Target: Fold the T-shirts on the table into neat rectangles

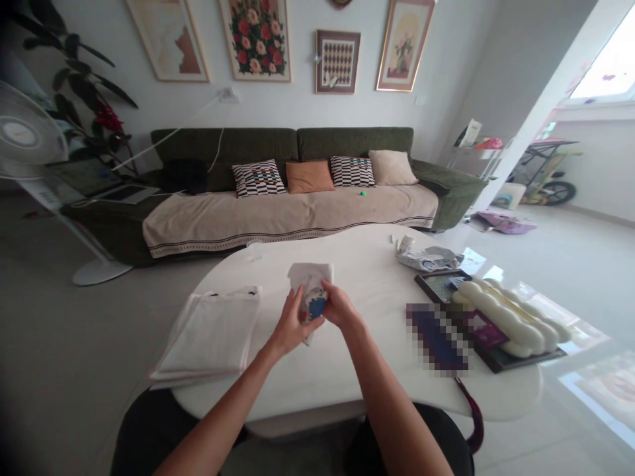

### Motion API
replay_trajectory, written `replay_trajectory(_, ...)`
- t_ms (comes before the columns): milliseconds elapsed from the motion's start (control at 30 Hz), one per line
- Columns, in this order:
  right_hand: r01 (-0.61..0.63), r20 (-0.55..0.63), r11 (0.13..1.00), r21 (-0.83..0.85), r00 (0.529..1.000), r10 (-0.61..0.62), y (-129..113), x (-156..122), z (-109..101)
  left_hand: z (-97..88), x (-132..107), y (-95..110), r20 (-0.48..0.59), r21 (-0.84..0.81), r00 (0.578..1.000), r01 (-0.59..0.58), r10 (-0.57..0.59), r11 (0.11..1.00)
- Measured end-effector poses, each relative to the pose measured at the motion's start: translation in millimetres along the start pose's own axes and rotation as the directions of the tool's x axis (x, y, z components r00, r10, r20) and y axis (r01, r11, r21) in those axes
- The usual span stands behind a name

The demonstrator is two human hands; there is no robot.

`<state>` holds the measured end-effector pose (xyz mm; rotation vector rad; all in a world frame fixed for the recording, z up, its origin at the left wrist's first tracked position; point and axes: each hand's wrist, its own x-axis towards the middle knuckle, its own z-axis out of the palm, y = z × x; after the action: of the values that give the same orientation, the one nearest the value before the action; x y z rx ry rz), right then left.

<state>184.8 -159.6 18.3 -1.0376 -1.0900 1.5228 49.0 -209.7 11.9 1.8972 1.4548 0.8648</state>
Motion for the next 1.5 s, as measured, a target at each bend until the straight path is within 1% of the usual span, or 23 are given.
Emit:
replay_trajectory(100, 0.07, -0.12, 0.983, 0.172, 0.992, -0.049, -6.4, -1.2, -7.1, -1.4, 26.1, 18.8, 0.02, 0.188, 0.981, -0.191, 0.191, 0.963)
replay_trajectory(167, 0.09, -0.223, 0.963, 0.255, 0.974, -0.032, 6.5, -19.3, -16.9, 2.2, 25.4, 19.9, 0.092, 0.287, 0.959, -0.284, 0.269, 0.915)
replay_trajectory(233, 0.068, -0.316, 0.95, 0.306, 0.948, 0.034, 34.3, -50.0, -29.9, 12.7, 8.3, 10.4, 0.229, 0.331, 0.936, -0.332, 0.266, 0.883)
replay_trajectory(333, -0.028, -0.424, 0.948, 0.318, 0.89, 0.168, 85.5, -102.8, -54.8, 34.1, -28.1, -17.5, 0.463, 0.328, 0.873, -0.33, 0.154, 0.885)
replay_trajectory(367, -0.083, -0.482, 0.956, 0.282, 0.849, 0.216, 99.0, -117.3, -63.9, 40.2, -36.3, -27.1, 0.497, 0.322, 0.858, -0.326, 0.134, 0.889)
replay_trajectory(400, -0.144, -0.56, 0.971, 0.193, 0.796, 0.23, 108.6, -128.3, -72.5, 45.0, -40.4, -35.3, 0.49, 0.316, 0.861, -0.319, 0.134, 0.893)
replay_trajectory(433, -0.203, -0.64, 0.977, 0.063, 0.743, 0.196, 113.8, -134.9, -79.9, 48.4, -39.7, -41.5, 0.446, 0.311, 0.882, -0.314, 0.154, 0.897)
replay_trajectory(467, -0.252, -0.706, 0.962, -0.104, 0.7, 0.107, 114.8, -136.8, -85.2, 50.7, -34.4, -45.4, 0.375, 0.309, 0.908, -0.312, 0.187, 0.898)
replay_trajectory(500, -0.281, -0.731, 0.915, -0.291, 0.682, -0.023, 112.3, -133.9, -87.9, 52.5, -25.0, -47.4, 0.296, 0.312, 0.929, -0.314, 0.223, 0.897)
replay_trajectory(533, -0.277, -0.702, 0.837, -0.473, 0.693, -0.167, 107.4, -126.5, -87.8, 54.2, -12.9, -48.1, 0.227, 0.322, 0.939, -0.321, 0.257, 0.891)
replay_trajectory(567, -0.254, -0.63, 0.733, -0.631, 0.719, -0.294, 101.8, -115.7, -84.9, 56.6, 0.3, -48.4, 0.182, 0.339, 0.94, -0.335, 0.289, 0.879)
replay_trajectory(600, -0.221, -0.533, 0.615, -0.757, 0.753, -0.386, 96.7, -102.4, -79.8, 60.0, 13.1, -49.2, 0.166, 0.363, 0.935, -0.353, 0.313, 0.862)
replay_trajectory(633, -0.189, -0.43, 0.495, -0.848, 0.792, -0.434, 93.4, -88.1, -73.5, 64.6, 24.1, -51.4, 0.177, 0.389, 0.93, -0.367, 0.322, 0.845)
replay_trajectory(700, -0.183, -0.292, 0.281, -0.942, 0.86, -0.419, 94.7, -61.7, -61.1, 76.6, 37.7, -61.1, 0.223, 0.435, 0.93, -0.363, 0.292, 0.824)
replay_trajectory(733, -0.204, -0.268, 0.2, -0.958, 0.886, -0.379, 99.1, -51.5, -56.9, 83.2, 40.0, -68.2, 0.241, 0.455, 0.934, -0.35, 0.266, 0.819)
replay_trajectory(800, -0.249, -0.265, 0.091, -0.964, 0.919, -0.292, 112.0, -38.3, -55.0, 95.2, 38.6, -83.3, 0.243, 0.482, 0.943, -0.319, 0.226, 0.816)
replay_trajectory(900, -0.231, -0.228, 0.013, -0.973, 0.946, -0.232, 127.6, -31.1, -66.5, 106.0, 34.7, -96.5, 0.222, 0.493, 0.951, -0.301, 0.217, 0.816)
replay_trajectory(967, -0.2, -0.191, -0.015, -0.98, 0.955, -0.228, 129.8, -27.2, -79.4, 110.1, 38.6, -95.3, 0.221, 0.494, 0.954, -0.287, 0.201, 0.821)
replay_trajectory(1067, -0.202, -0.187, -0.041, -0.979, 0.955, -0.229, 125.2, -14.5, -102.0, 120.1, 56.6, -86.0, 0.22, 0.484, 0.961, -0.258, 0.168, 0.836)
replay_trajectory(1200, -0.228, -0.204, -0.074, -0.971, 0.949, -0.242, 119.1, 12.9, -139.2, 149.1, 94.7, -75.8, 0.208, 0.453, 0.962, -0.256, 0.178, 0.854)
replay_trajectory(1333, -0.242, -0.207, -0.108, -0.964, 0.943, -0.262, 109.6, 45.1, -190.7, 182.9, 145.3, -63.5, 0.226, 0.436, 0.96, -0.253, 0.167, 0.864)
replay_trajectory(1400, -0.236, -0.202, -0.12, -0.964, 0.948, -0.245, 98.8, 62.0, -220.5, 193.5, 173.9, -53.7, 0.288, 0.413, 0.945, -0.266, 0.152, 0.871)
replay_trajectory(1500, -0.238, -0.205, -0.155, -0.959, 0.958, -0.2, 77.4, 85.9, -255.7, 198.5, 211.4, -38.7, 0.427, 0.375, 0.892, -0.324, 0.148, 0.869)
